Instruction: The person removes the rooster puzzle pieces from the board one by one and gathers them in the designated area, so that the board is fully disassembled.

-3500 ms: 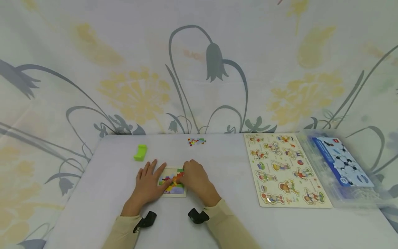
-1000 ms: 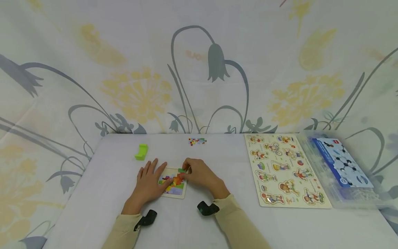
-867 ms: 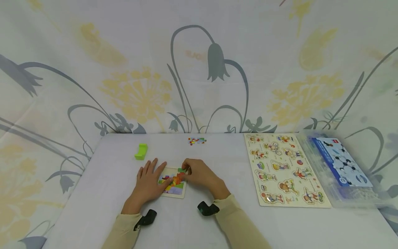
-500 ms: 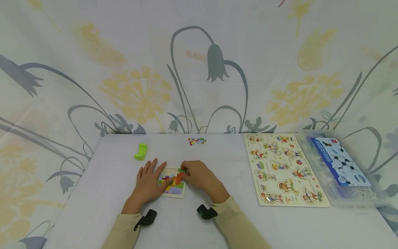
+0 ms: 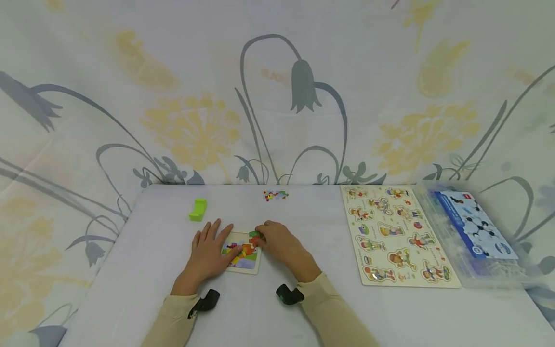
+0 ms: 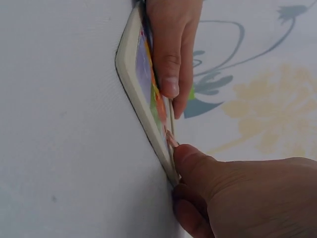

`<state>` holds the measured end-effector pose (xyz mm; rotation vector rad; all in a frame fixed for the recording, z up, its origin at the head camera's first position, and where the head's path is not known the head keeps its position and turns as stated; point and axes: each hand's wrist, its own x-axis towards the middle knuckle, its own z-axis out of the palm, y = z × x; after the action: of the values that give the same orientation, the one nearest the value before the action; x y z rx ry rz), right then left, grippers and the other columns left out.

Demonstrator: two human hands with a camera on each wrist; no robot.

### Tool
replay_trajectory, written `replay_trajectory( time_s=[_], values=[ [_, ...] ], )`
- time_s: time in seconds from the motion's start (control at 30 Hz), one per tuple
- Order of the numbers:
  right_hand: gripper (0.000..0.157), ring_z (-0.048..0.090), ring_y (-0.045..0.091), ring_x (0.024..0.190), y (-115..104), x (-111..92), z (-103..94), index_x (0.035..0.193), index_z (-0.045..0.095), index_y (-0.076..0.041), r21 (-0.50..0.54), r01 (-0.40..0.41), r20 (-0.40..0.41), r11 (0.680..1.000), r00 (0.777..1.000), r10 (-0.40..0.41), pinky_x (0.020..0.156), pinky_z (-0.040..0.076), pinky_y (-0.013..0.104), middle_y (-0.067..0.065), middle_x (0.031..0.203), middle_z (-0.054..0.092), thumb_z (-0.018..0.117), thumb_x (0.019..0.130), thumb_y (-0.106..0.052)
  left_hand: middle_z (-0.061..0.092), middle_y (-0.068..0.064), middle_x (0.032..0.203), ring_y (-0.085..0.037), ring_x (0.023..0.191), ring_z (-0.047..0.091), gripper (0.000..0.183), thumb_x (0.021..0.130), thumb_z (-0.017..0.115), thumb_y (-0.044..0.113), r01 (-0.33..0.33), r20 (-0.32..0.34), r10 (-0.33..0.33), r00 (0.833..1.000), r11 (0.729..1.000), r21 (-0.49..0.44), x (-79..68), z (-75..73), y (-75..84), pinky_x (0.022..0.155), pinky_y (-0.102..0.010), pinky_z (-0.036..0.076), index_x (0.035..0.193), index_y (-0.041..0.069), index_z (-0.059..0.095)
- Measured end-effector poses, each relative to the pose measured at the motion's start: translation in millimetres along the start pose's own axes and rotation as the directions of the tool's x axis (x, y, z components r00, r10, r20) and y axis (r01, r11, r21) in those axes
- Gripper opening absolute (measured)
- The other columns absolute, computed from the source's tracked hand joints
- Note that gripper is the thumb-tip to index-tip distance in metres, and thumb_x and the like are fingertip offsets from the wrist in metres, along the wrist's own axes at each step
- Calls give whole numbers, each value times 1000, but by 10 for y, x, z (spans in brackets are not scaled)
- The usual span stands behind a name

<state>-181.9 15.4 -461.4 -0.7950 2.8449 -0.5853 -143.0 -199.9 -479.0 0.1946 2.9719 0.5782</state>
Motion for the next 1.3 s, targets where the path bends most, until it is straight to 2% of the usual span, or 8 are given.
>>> replay_trajectory(
  time_s=[0.17, 0.3, 0.43, 0.53, 0.67, 0.87, 1.07, 1.3],
  values=[
    [29, 64, 20, 101, 163, 8, 82, 126, 67, -7, 90, 17, -84, 996, 996, -10, 95, 56, 35, 7, 114, 64, 64, 102, -22, 23, -24, 167, -49, 156, 13, 72, 97, 64, 47, -1, -10, 1, 1000, 1000, -17, -7, -2, 4, 122, -71, 10, 156, 12, 42],
    [28, 62, 20, 99, 366, 19, 102, 126, 66, -5, 196, -20, -160, 980, 986, 52, 93, 54, 38, 8, 113, 62, 63, 102, -20, 23, -24, 167, -48, 155, 13, 71, 97, 65, 46, -8, -16, 7, 1000, 999, -41, -14, -7, 10, 121, -71, 10, 156, 12, 42],
    [30, 60, 21, 94, 539, 41, 81, 127, 66, -3, 255, -59, -229, 965, 966, 120, 88, 54, 39, 10, 109, 63, 65, 101, -18, 22, -25, 167, -49, 155, 12, 72, 97, 64, 48, -20, -9, 20, 1000, 998, -51, -16, -21, -23, 121, -71, 9, 156, 12, 42],
    [31, 61, 21, 92, 656, 76, 89, 127, 67, -2, 276, -78, -282, 958, 946, 158, 85, 54, 39, 11, 107, 64, 66, 100, -17, 20, -23, 168, -47, 156, 11, 80, 95, 65, 52, -38, 26, 39, 999, 998, -53, -23, -37, -86, 122, -70, 8, 158, 11, 38],
    [31, 63, 25, 94, 812, 136, 72, 127, 67, -1, 305, -106, -324, 947, 923, 208, 86, 55, 40, 14, 107, 64, 65, 100, -17, 18, -22, 169, -47, 157, 9, 100, 84, 77, 55, -78, 75, 83, 994, 994, -78, -32, -80, -166, 122, -69, 5, 160, 8, 32],
    [31, 61, 31, 100, 1067, 200, -90, 130, 64, 2, 294, -172, -332, 940, 904, 269, 91, 53, 45, 19, 111, 62, 61, 102, -12, 21, -24, 168, -49, 156, 12, 117, 70, 89, 54, -117, 110, 131, 985, 986, -122, -46, -135, -153, 122, -70, 6, 159, 4, 33],
    [32, 61, 33, 103, 1256, 343, -214, 133, 62, 0, 276, -182, -282, 944, 923, 261, 93, 52, 45, 20, 115, 61, 57, 104, -12, 19, -25, 168, -49, 155, 11, 121, 66, 92, 52, -126, 116, 138, 984, 987, -104, -35, -152, -174, 122, -71, 5, 159, 4, 32],
    [34, 59, 29, 101, 1326, 471, -249, 135, 62, -2, 278, -216, -225, 936, 933, 282, 93, 51, 43, 16, 115, 60, 58, 104, -15, 19, -26, 168, -50, 155, 11, 122, 66, 92, 52, -125, 116, 139, 983, 985, -118, -22, -136, -182, 121, -71, 5, 159, 2, 32]
  ],
)
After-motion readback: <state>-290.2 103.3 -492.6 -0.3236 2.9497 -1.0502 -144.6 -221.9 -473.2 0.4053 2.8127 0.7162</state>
